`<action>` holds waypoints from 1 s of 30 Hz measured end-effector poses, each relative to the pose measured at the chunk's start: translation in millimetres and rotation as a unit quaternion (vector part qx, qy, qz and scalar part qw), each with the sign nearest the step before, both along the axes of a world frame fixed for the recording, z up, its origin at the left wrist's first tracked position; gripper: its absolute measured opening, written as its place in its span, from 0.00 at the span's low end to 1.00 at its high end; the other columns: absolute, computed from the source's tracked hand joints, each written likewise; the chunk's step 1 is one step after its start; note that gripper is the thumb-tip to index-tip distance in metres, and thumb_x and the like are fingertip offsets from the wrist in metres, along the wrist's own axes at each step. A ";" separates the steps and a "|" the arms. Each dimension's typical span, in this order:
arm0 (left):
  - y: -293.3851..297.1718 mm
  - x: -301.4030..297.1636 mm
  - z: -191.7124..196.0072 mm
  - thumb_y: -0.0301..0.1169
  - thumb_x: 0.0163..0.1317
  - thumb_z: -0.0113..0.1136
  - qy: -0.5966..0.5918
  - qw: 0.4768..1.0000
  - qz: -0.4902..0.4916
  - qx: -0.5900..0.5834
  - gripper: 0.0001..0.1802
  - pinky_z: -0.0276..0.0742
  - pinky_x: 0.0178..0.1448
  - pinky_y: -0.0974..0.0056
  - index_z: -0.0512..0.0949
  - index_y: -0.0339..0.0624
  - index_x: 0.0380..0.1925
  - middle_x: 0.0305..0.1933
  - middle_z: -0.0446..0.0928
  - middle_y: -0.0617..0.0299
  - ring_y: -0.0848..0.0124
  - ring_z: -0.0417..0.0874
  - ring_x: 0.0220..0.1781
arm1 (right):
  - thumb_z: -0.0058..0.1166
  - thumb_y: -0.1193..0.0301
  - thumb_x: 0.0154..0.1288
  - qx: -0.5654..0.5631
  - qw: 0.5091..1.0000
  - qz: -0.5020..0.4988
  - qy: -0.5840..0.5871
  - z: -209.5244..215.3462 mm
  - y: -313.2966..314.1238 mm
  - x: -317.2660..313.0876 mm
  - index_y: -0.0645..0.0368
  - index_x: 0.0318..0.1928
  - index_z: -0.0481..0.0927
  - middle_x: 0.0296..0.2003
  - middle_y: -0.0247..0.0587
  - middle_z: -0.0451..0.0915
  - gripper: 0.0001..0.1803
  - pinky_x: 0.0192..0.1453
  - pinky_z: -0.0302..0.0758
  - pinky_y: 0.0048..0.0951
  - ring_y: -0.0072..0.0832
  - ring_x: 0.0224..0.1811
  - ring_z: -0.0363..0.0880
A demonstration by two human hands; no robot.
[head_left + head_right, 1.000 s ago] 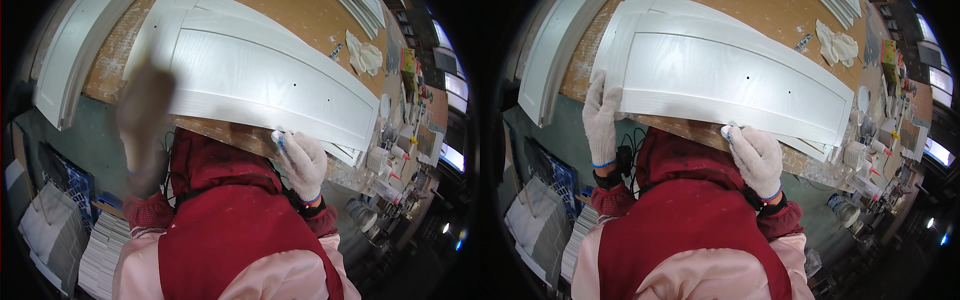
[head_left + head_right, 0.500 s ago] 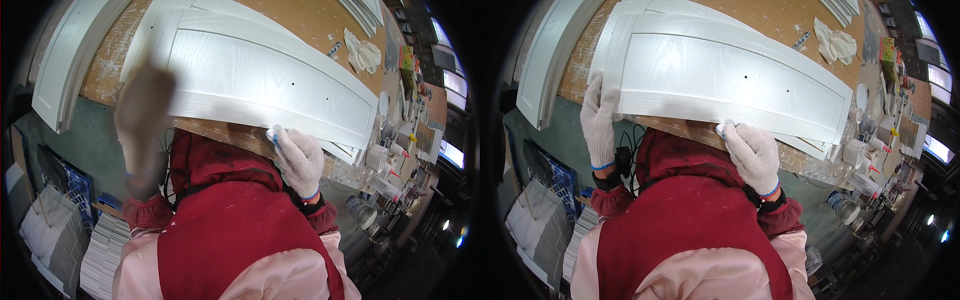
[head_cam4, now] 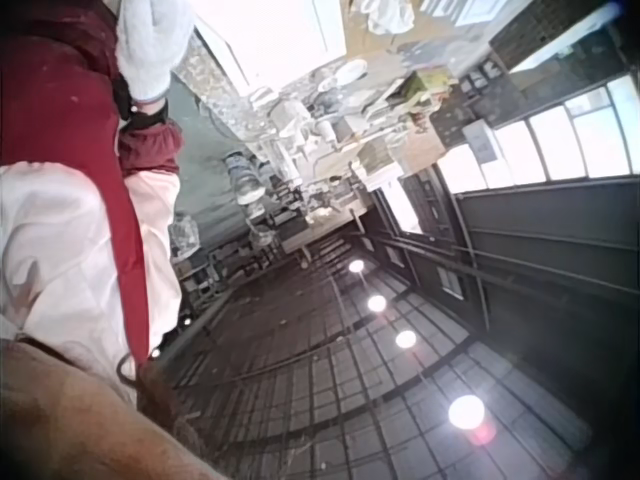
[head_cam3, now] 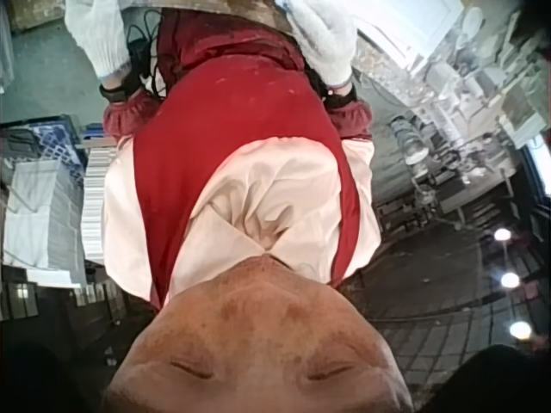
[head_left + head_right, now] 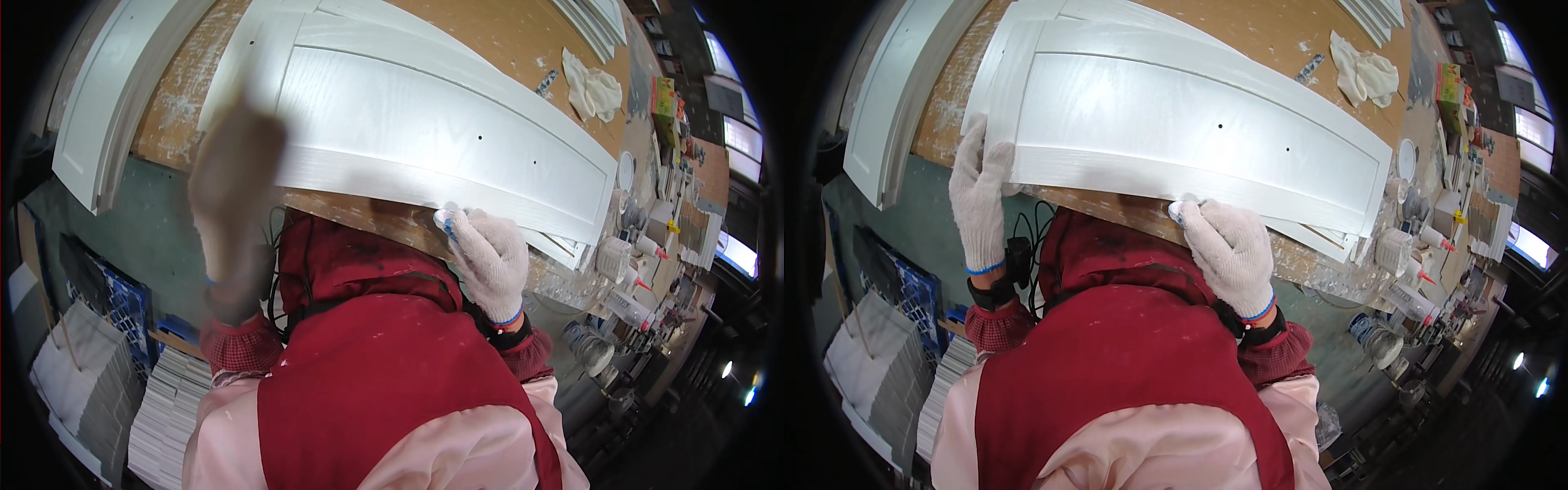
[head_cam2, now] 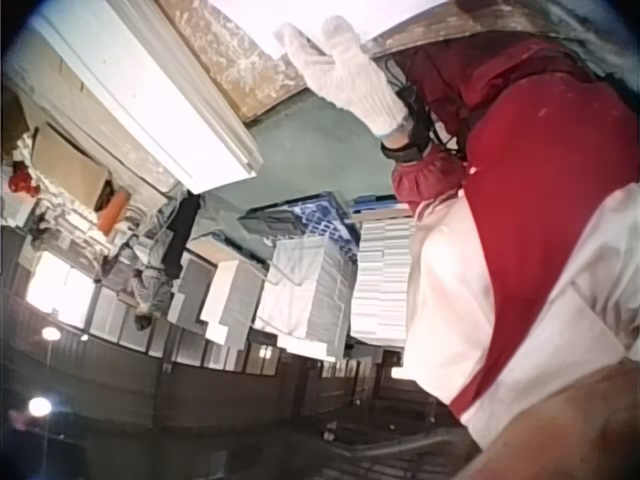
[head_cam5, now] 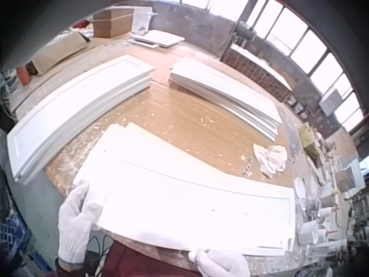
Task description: Applying and smoothing wood filler into the joints and seams of white cabinet doors.
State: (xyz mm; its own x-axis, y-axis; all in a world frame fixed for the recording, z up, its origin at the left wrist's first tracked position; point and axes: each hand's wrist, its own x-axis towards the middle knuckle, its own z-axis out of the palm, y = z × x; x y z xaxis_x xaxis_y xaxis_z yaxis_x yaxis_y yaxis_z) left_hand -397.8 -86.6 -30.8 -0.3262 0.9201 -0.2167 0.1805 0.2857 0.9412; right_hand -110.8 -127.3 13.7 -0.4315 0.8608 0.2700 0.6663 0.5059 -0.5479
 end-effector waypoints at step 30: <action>3.0 2.3 -3.8 0.34 0.64 0.62 -0.028 0.998 0.011 0.047 0.34 0.67 0.68 0.63 0.64 0.23 0.65 0.67 0.67 0.44 0.62 0.71 0.66 | 0.61 0.84 0.51 0.010 1.000 -0.008 0.002 -1.7 -3.3 22.3 0.64 0.48 0.80 0.21 0.39 0.71 0.20 0.21 0.66 0.30 0.34 0.18 0.70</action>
State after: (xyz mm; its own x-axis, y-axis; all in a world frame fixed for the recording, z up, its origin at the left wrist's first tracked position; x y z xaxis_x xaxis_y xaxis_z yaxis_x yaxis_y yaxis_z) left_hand -395.5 -83.7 -34.6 -0.3363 0.9300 -0.1483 0.1225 0.1993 0.9723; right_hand -88.4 -130.6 12.0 -0.4170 0.8619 0.2884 0.6724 0.5060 -0.5402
